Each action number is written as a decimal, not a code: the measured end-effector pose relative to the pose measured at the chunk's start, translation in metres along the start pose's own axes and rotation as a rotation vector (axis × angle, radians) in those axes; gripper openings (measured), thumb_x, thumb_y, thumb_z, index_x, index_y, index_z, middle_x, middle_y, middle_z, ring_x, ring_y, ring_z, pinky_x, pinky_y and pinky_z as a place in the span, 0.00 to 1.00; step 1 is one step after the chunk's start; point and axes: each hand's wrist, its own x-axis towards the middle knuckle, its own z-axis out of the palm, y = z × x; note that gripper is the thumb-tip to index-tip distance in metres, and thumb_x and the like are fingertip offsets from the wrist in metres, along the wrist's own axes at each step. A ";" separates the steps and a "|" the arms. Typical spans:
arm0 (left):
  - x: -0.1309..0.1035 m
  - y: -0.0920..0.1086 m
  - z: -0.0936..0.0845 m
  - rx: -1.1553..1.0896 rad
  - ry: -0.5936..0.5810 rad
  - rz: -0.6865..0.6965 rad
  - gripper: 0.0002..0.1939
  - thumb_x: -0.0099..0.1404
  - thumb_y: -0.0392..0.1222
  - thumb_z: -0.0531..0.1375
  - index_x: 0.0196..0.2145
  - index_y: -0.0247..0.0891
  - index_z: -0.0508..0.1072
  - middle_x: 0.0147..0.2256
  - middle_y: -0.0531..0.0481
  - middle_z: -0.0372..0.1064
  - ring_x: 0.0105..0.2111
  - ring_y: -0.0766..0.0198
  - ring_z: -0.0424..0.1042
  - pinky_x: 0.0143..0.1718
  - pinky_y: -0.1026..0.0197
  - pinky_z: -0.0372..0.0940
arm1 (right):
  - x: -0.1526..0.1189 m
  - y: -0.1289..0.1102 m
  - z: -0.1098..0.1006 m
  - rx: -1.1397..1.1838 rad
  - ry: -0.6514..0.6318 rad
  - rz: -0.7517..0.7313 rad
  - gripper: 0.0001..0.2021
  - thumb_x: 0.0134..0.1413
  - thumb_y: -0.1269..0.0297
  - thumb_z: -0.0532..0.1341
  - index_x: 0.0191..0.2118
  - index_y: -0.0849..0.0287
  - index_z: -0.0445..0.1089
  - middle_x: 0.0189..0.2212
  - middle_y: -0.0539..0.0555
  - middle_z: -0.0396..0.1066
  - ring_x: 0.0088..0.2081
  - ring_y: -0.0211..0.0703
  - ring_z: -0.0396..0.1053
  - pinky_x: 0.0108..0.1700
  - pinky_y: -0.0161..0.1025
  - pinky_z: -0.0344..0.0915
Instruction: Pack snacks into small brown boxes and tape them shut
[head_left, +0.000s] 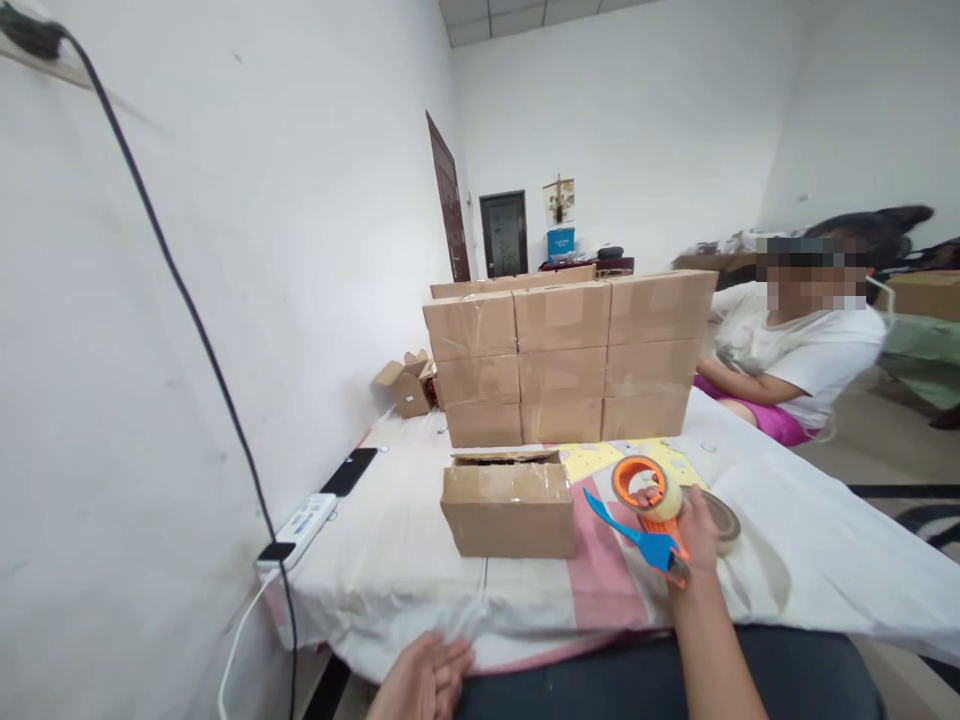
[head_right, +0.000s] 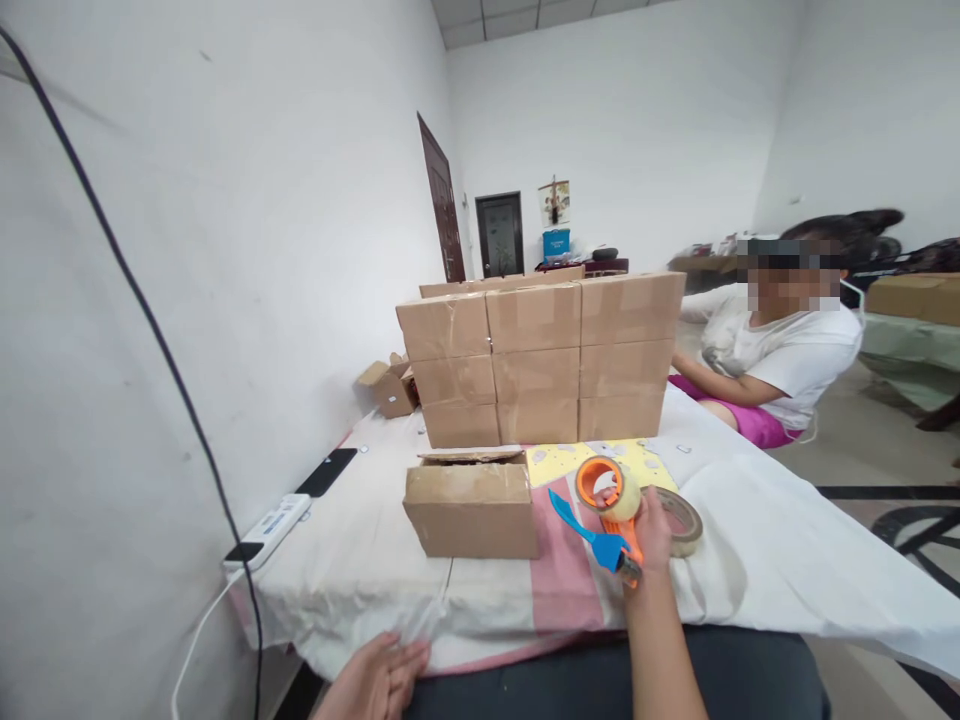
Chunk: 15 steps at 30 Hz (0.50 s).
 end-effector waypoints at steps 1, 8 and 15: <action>0.001 0.006 0.007 -0.036 -0.032 -0.046 0.17 0.64 0.43 0.61 0.45 0.26 0.72 0.31 0.38 0.80 0.26 0.57 0.79 0.21 0.65 0.65 | -0.001 0.001 0.005 0.001 -0.002 -0.008 0.20 0.48 0.42 0.62 0.38 0.53 0.73 0.40 0.59 0.79 0.52 0.57 0.75 0.58 0.53 0.69; 0.027 0.036 0.031 -0.164 -0.001 0.010 0.13 0.61 0.33 0.54 0.42 0.23 0.69 0.34 0.29 0.77 0.35 0.47 0.80 0.36 0.53 0.72 | -0.008 0.007 0.026 0.036 0.039 -0.031 0.21 0.54 0.45 0.60 0.45 0.56 0.73 0.43 0.58 0.79 0.51 0.53 0.76 0.58 0.50 0.69; 0.041 0.039 0.029 -0.161 0.076 0.135 0.11 0.55 0.21 0.52 0.32 0.34 0.65 0.27 0.41 0.74 0.29 0.56 0.78 0.35 0.56 0.74 | -0.010 0.007 0.027 0.011 0.040 -0.073 0.26 0.50 0.45 0.63 0.48 0.58 0.74 0.39 0.58 0.80 0.44 0.55 0.79 0.52 0.49 0.73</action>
